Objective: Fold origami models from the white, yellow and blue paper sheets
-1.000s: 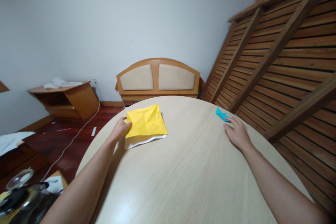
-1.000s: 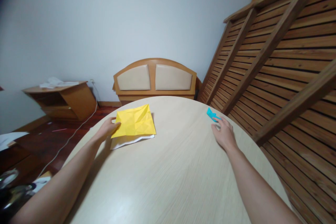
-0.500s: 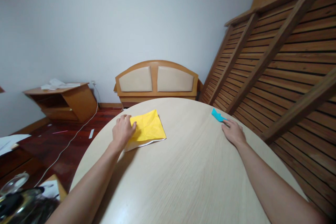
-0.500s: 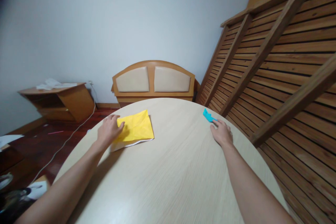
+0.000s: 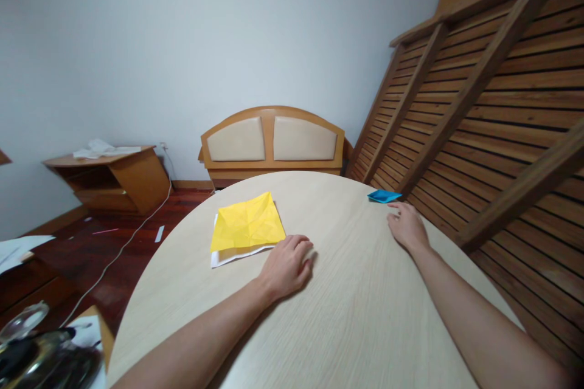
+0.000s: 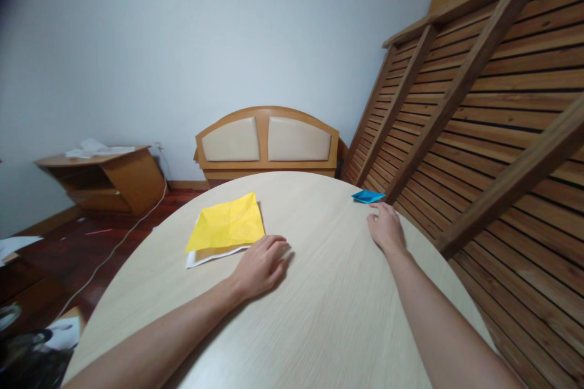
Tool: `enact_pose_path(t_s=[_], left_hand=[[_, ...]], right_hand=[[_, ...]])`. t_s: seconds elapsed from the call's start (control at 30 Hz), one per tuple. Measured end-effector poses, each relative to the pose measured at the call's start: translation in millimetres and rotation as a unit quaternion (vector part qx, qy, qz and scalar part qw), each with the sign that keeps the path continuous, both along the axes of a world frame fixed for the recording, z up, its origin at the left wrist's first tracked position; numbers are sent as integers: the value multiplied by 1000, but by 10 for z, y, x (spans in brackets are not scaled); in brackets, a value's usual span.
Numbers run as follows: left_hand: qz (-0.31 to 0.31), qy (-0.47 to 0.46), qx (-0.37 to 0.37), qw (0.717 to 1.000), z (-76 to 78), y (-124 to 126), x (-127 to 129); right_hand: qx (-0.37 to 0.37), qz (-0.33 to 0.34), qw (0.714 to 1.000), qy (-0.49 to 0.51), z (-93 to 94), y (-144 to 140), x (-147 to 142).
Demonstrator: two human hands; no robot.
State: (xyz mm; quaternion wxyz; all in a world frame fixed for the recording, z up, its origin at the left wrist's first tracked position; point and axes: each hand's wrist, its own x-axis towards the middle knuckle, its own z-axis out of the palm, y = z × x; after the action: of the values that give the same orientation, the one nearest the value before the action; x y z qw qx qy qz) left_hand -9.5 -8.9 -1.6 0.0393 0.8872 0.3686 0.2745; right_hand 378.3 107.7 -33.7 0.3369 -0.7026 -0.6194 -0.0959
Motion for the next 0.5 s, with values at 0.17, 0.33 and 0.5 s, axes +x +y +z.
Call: enact_pose_path(t_s=[0.17,0.33,0.5], left_hand=[[-13,-1,-33,999,12,14,-11],[-30,9,-51,998,32,14,-19],[-41,15,-59,997,47,24,-15]], right_hand=[[-64,-1,995,-73,175,235,-65],[-126,-5,985,-120,326,528,-165],[-178,-8,974,-138,405,675,-202]])
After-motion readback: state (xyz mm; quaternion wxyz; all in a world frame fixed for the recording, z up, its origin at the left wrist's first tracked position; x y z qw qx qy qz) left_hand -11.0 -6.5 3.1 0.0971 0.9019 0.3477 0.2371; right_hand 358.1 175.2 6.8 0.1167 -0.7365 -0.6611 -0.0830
